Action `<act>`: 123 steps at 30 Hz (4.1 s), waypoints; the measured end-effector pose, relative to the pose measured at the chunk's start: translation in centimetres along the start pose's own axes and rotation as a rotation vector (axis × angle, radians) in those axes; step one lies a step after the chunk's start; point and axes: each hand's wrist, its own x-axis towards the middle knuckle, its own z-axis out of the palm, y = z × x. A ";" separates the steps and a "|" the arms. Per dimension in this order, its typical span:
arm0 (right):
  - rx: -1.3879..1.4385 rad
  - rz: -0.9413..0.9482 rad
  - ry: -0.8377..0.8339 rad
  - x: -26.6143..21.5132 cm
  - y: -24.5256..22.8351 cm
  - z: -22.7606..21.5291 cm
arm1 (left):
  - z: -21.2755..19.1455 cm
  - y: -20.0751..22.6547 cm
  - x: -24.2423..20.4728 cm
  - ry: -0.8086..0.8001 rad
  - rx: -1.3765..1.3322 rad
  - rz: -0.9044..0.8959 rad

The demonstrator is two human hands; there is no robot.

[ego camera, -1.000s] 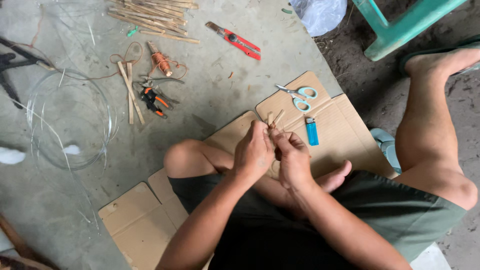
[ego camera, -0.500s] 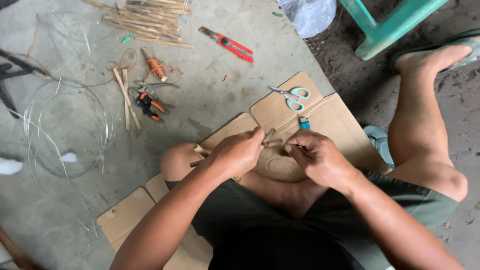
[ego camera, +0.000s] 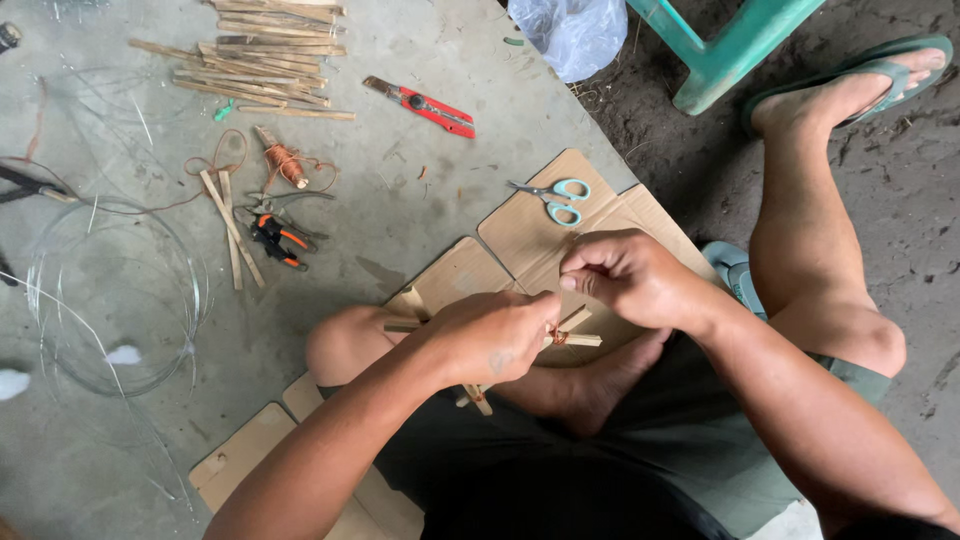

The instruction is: The person assembles a small wooden structure by tying thin wooden sticks together with orange string. They use scissors to cut the string and a lighter to seal the ends, repeating the process to secure multiple joints.

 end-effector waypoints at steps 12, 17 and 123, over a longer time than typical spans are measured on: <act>0.727 0.477 -0.002 -3.3 11.8 6.6 | 2.7 -1.7 -3.3 0.222 -0.279 -0.008; 0.654 0.442 0.045 -7.0 10.0 10.3 | 4.7 -3.0 -4.4 0.381 -0.175 -0.008; -0.205 -0.026 0.187 -3.1 -4.3 9.5 | 2.0 -5.3 -5.3 0.480 0.328 -0.029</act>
